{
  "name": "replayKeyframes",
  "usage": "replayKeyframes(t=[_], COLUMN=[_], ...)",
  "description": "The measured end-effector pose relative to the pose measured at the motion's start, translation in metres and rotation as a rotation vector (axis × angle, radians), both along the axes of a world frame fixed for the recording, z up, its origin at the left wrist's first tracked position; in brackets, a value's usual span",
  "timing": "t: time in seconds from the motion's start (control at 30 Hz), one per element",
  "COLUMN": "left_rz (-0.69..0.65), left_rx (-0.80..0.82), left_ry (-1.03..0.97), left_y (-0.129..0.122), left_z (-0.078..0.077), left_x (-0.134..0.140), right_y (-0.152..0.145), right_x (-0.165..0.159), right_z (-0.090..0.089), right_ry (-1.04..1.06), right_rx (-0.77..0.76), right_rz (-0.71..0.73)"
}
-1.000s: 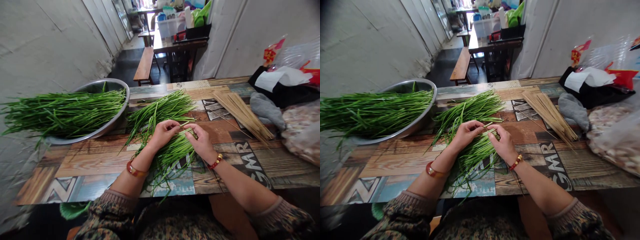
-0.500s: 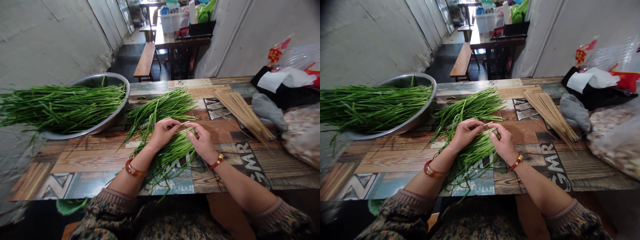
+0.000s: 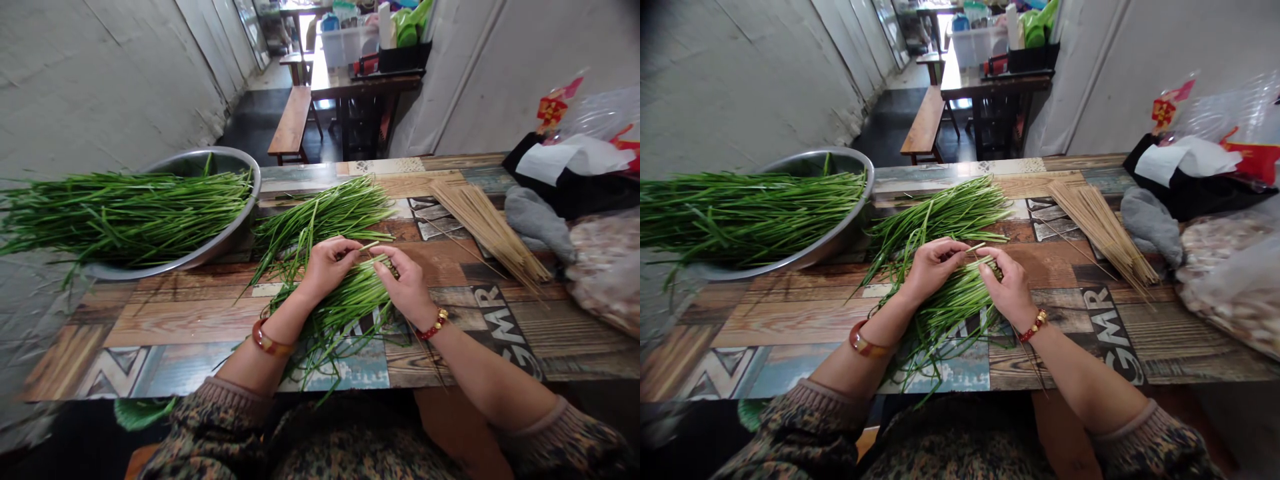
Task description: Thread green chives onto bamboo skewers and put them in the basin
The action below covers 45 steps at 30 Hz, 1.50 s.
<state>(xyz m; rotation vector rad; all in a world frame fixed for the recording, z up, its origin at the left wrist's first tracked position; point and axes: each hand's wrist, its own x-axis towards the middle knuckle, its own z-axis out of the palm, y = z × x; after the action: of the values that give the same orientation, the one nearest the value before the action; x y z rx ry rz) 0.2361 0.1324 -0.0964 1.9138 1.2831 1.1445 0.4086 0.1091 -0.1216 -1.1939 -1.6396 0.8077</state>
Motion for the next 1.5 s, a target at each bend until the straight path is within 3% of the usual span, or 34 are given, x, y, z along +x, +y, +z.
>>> replayKeyframes(t=[0.9, 1.03, 1.5], left_rz=[-0.033, -0.042, -0.075], left_rx=[0.085, 0.094, 0.039], left_ry=[0.082, 0.092, 0.091], left_y=[0.0001, 0.0002, -0.0015], left_z=[-0.0018, -0.0024, 0.0001], left_x=[-0.0010, -0.0011, -0.0005], right_y=[0.0014, 0.0018, 0.0017], right_x=[0.0009, -0.0010, -0.0011], right_z=[-0.0026, -0.0075, -0.0088], right_ry=[-0.013, 0.070, 0.076], right_rx=[-0.007, -0.013, -0.045], right_rz=[0.005, -0.020, -0.006])
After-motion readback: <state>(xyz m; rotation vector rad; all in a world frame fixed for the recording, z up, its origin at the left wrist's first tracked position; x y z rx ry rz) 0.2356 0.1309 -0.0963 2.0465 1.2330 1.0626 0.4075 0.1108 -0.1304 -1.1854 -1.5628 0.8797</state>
